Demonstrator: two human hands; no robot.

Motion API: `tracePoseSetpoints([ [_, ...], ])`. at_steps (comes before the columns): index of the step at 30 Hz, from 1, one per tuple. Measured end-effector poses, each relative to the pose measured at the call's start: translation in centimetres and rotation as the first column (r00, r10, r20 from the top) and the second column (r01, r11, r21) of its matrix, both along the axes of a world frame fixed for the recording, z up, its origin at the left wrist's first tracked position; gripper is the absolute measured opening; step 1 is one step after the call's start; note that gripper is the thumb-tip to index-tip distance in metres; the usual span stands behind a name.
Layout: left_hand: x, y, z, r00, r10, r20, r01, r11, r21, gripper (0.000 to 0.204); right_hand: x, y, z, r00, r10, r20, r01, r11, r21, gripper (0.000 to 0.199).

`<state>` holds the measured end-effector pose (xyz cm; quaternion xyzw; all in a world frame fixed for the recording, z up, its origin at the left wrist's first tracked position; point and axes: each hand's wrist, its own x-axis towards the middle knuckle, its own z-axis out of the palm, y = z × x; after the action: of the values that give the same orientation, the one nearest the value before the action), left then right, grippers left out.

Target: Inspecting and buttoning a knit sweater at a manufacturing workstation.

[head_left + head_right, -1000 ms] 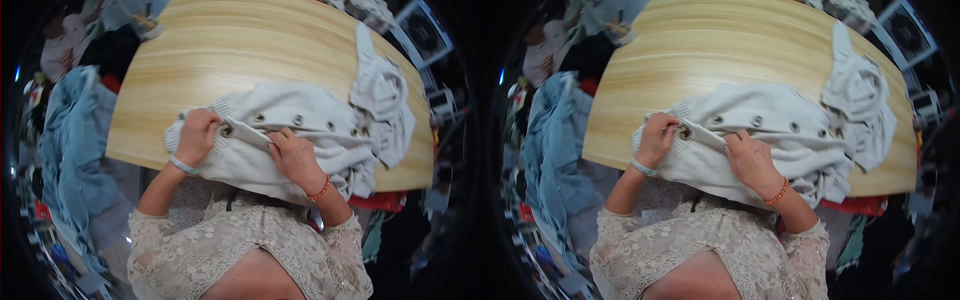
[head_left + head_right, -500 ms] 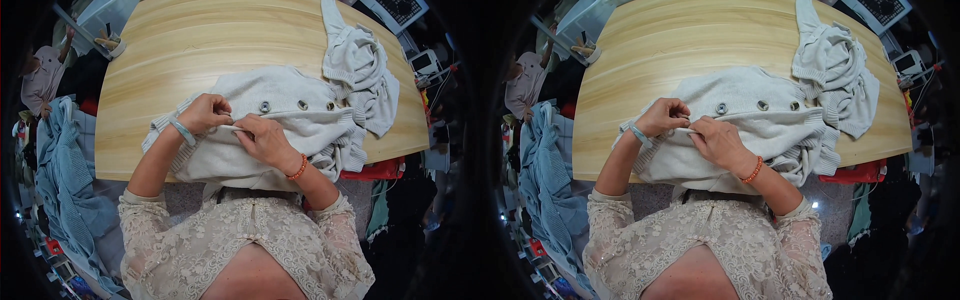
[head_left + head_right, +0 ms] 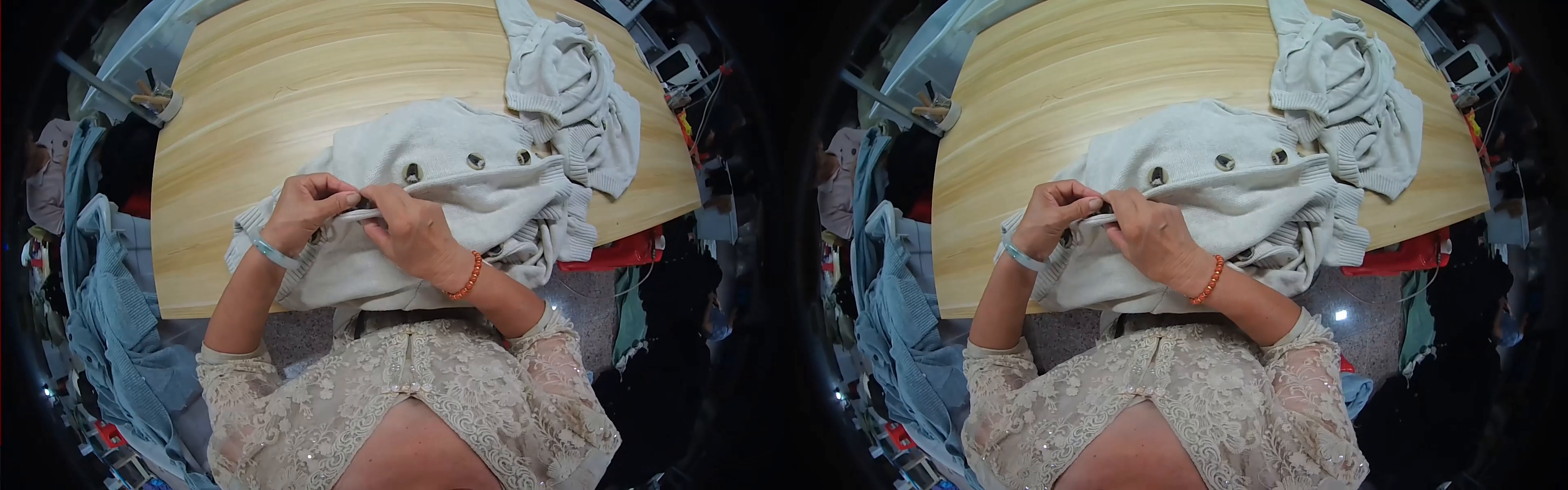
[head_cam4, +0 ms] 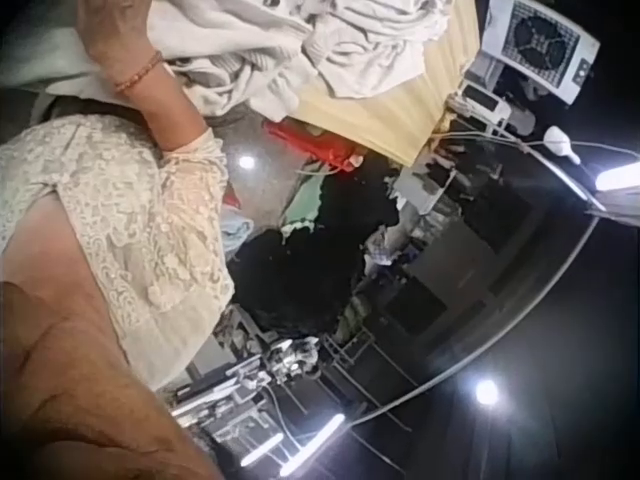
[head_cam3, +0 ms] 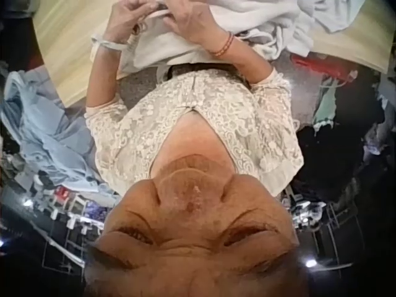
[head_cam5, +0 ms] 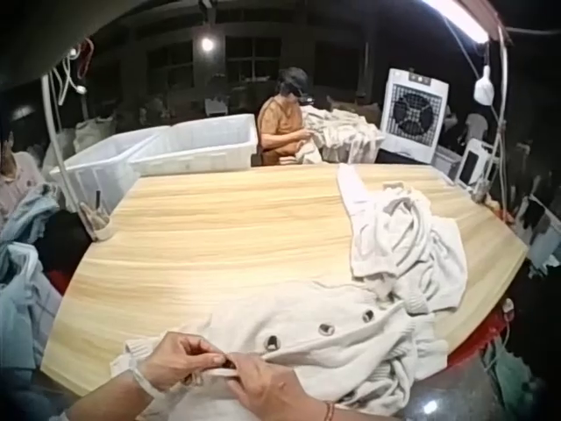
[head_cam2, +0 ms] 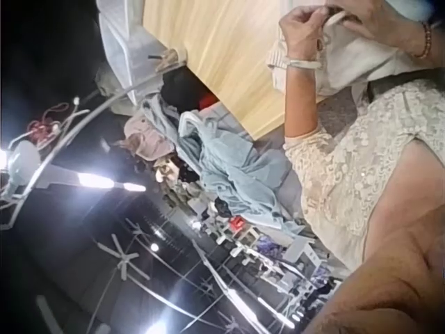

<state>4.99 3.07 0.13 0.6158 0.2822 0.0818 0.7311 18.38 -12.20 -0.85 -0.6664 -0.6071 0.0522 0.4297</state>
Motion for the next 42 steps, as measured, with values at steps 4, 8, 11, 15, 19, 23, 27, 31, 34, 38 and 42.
tracePoseSetpoints([
  [4, -1.0, -0.8, 1.7, 0.989, -0.143, 0.035, 0.144, 0.990, 0.000, 0.028, 0.4, -0.4, -0.6, 0.998, 0.029, 0.054, -0.023, 0.994, -0.110, 0.033],
  [8, -1.9, -1.5, 0.1, 0.980, -0.196, 0.019, 0.149, 0.799, 0.582, 0.027, 1.1, -0.1, -0.8, 0.993, 0.110, -0.034, -0.114, 0.980, -0.165, 0.031],
  [11, -1.8, -1.8, -0.8, 0.988, -0.136, 0.067, 0.088, 0.872, 0.481, 0.026, 2.4, 0.2, -0.6, 0.978, 0.188, -0.093, -0.201, 0.966, -0.164, 0.028],
  [15, -2.2, -0.4, -1.4, 0.988, -0.154, 0.029, 0.141, 0.955, 0.262, 0.023, 2.7, 0.2, -0.5, 0.938, 0.223, -0.264, -0.268, 0.952, -0.149, 0.026],
  [19, -1.9, -0.6, -1.0, 0.991, -0.135, -0.010, 0.134, 0.973, 0.188, 0.021, 2.6, 0.3, -1.6, 0.950, 0.182, -0.255, -0.213, 0.972, -0.097, 0.027],
  [23, -1.8, -0.5, -1.9, 0.992, -0.114, 0.057, 0.105, 0.984, 0.142, 0.019, 2.9, 0.5, -1.4, 0.939, 0.223, -0.261, -0.246, 0.967, -0.060, 0.026],
  [27, -1.1, -0.8, -1.9, 0.985, -0.112, 0.131, 0.100, 0.990, 0.096, 0.014, 3.6, 0.4, -1.2, 0.844, 0.274, -0.461, -0.369, 0.920, -0.129, 0.020],
  [31, -1.0, -0.3, -2.2, 0.989, -0.118, 0.093, 0.093, 0.967, 0.236, 0.011, 3.8, -0.5, -0.3, 0.812, 0.234, -0.535, -0.415, 0.876, -0.245, 0.012],
  [34, -1.4, 0.1, -1.3, 0.979, -0.070, -0.192, 0.155, 0.866, 0.475, 0.016, 4.0, -1.9, 0.3, 0.986, 0.157, -0.053, -0.164, 0.972, -0.169, 0.010],
  [38, -1.0, -0.1, -1.2, 0.994, 0.080, -0.078, 0.019, 0.566, 0.824, 0.018, 5.7, -3.9, 1.7, 0.979, -0.020, 0.201, 0.069, 0.968, -0.240, 0.011],
  [42, 3.2, -2.3, 0.2, 0.998, -0.033, 0.057, -0.022, 0.652, 0.758, 0.016, 5.9, -4.4, 1.7, 0.963, -0.009, 0.271, 0.082, 0.962, -0.261, 0.010],
])
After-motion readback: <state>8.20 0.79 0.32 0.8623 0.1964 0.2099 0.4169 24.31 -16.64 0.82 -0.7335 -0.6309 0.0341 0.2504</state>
